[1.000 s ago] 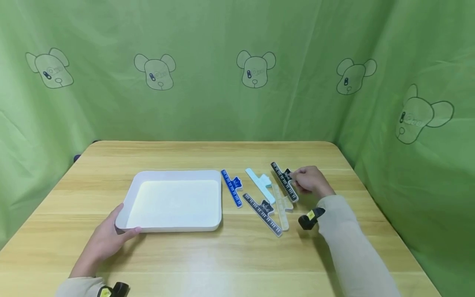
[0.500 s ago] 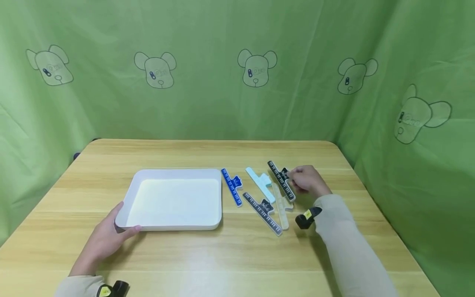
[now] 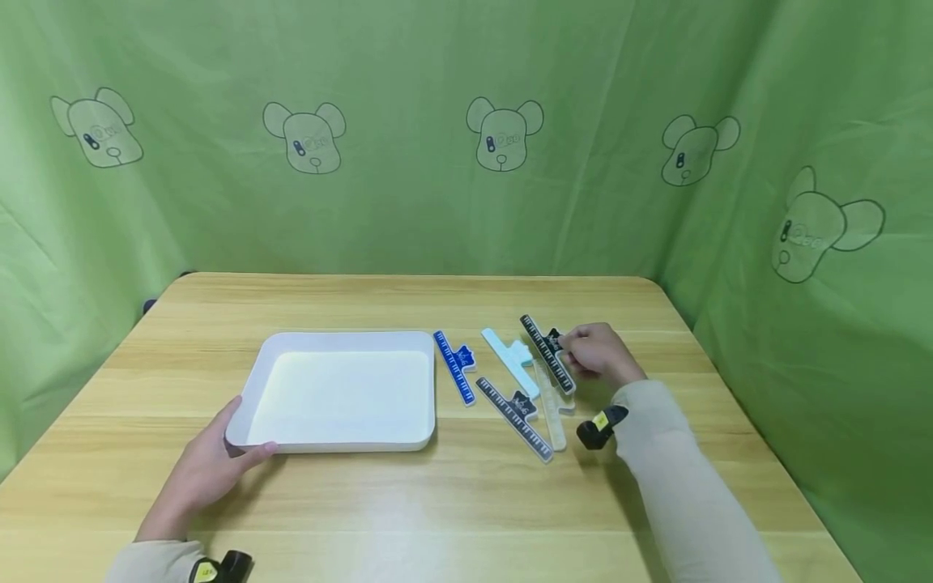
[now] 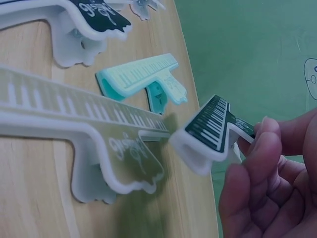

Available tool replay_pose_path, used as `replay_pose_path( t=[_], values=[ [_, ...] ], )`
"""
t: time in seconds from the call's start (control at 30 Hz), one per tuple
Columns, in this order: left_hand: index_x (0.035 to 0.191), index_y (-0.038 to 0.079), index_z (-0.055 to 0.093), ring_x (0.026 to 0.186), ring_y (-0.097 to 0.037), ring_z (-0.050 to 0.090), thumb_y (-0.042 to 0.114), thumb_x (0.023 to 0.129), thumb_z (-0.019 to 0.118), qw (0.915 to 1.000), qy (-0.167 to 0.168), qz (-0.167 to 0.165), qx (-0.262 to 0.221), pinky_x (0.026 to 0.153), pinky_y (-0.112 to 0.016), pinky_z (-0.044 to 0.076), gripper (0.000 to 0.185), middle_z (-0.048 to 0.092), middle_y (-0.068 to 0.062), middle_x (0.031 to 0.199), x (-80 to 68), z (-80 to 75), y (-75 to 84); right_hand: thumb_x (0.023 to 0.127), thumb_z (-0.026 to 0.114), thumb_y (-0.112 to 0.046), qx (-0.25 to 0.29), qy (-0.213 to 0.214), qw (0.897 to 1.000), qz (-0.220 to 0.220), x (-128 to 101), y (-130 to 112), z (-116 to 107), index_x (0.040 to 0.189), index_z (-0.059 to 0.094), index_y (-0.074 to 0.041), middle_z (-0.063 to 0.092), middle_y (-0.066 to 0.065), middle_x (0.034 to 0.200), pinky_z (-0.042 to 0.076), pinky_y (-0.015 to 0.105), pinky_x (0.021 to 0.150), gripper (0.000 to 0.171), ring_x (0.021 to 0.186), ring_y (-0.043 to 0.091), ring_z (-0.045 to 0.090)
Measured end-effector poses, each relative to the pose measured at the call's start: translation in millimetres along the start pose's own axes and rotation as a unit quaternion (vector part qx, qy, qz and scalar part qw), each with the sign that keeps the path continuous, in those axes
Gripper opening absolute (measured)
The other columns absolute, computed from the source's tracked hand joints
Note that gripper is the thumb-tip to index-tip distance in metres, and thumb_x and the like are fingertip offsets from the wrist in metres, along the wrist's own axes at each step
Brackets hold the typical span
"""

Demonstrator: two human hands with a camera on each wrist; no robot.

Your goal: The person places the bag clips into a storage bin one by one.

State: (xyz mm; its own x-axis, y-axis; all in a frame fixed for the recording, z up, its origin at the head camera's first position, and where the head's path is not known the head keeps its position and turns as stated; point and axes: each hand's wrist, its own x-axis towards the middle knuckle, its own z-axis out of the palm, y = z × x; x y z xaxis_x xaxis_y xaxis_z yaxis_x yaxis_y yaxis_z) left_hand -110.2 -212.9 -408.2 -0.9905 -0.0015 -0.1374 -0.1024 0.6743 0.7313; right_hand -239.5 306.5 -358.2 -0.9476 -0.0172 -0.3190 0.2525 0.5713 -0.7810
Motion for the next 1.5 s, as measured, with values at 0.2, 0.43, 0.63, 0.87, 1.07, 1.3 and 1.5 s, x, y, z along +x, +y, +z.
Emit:
replay_pose_path(
  t=[0.2, 0.43, 0.63, 0.87, 1.07, 1.3, 1.5],
  values=[
    [0.154, 0.0, 0.009, 0.137, -0.05, 0.023, 0.039, 0.084, 0.074, 1.0, 0.003, 0.005, 0.002, 0.111, -0.062, 0.019, 0.103, 0.022, -0.031, 0.153, 0.2, 0.0, -0.2, 0.099, 0.05, -0.019, -0.009, 0.004, 1.0, 0.0, 0.1, -1.3, 3.7, 0.119, 0.054, 0.009, 0.057, 0.004, 0.078, 0.052, 0.027, 0.061, 0.035, 0.066, 0.012, 0.053],
    [0.154, 0.001, 0.008, 0.138, -0.05, 0.021, 0.04, 0.084, 0.073, 1.0, 0.001, 0.004, 0.002, 0.111, -0.062, 0.018, 0.103, 0.02, -0.03, 0.154, 0.6, 1.2, -1.8, 0.099, 0.05, -0.017, -0.011, 0.006, 1.0, -0.006, -0.3, -1.6, 6.2, 0.12, 0.054, 0.01, 0.058, 0.006, 0.079, 0.053, 0.028, 0.062, 0.034, 0.067, 0.012, 0.054],
    [0.154, 0.001, 0.008, 0.138, -0.05, 0.022, 0.039, 0.085, 0.073, 0.9999, 0.001, 0.012, 0.003, 0.111, -0.062, 0.019, 0.102, 0.021, -0.03, 0.154, -0.1, 1.8, -2.9, 0.099, 0.05, -0.016, -0.007, 0.009, 1.0, -0.017, 0.6, -0.8, 8.8, 0.118, 0.054, 0.01, 0.058, 0.007, 0.08, 0.054, 0.028, 0.063, 0.033, 0.066, 0.012, 0.054],
    [0.155, 0.004, 0.009, 0.138, -0.049, 0.023, 0.04, 0.085, 0.073, 0.9998, 0.005, 0.02, -0.001, 0.111, -0.063, 0.019, 0.102, 0.023, -0.028, 0.154, -0.6, 2.4, -3.9, 0.099, 0.051, -0.017, -0.013, 0.01, 1.0, -0.025, -0.3, -3.6, 12.2, 0.115, 0.056, 0.01, 0.059, 0.008, 0.079, 0.054, 0.026, 0.061, 0.032, 0.066, 0.012, 0.055],
    [0.155, 0.005, 0.01, 0.138, -0.049, 0.023, 0.039, 0.085, 0.073, 0.9996, 0.007, 0.026, -0.006, 0.111, -0.063, 0.02, 0.101, 0.024, -0.028, 0.153, 0.1, 2.2, -3.5, 0.1, 0.05, -0.018, -0.022, 0.011, 0.999, -0.029, -1.9, -8.9, 14.0, 0.115, 0.056, 0.01, 0.058, 0.006, 0.077, 0.054, 0.026, 0.061, 0.032, 0.066, 0.012, 0.054],
    [0.155, 0.005, 0.011, 0.138, -0.049, 0.023, 0.038, 0.085, 0.073, 0.9994, 0.01, 0.03, -0.011, 0.111, -0.063, 0.019, 0.1, 0.024, -0.027, 0.154, 0.8, 1.7, -4.2, 0.099, 0.051, -0.017, -0.023, 0.015, 0.999, -0.027, -2.7, -12.9, 15.7, 0.113, 0.058, 0.01, 0.059, 0.008, 0.077, 0.053, 0.026, 0.061, 0.032, 0.065, 0.012, 0.054],
    [0.155, 0.004, 0.01, 0.138, -0.049, 0.023, 0.036, 0.085, 0.073, 0.9995, 0.009, 0.03, -0.011, 0.111, -0.063, 0.019, 0.099, 0.024, -0.028, 0.153, 1.2, 1.7, -4.4, 0.099, 0.052, -0.017, -0.022, 0.014, 0.999, -0.03, -3.3, -15.2, 17.1, 0.113, 0.059, 0.01, 0.059, 0.007, 0.076, 0.054, 0.027, 0.062, 0.031, 0.064, 0.012, 0.054]
  ],
)
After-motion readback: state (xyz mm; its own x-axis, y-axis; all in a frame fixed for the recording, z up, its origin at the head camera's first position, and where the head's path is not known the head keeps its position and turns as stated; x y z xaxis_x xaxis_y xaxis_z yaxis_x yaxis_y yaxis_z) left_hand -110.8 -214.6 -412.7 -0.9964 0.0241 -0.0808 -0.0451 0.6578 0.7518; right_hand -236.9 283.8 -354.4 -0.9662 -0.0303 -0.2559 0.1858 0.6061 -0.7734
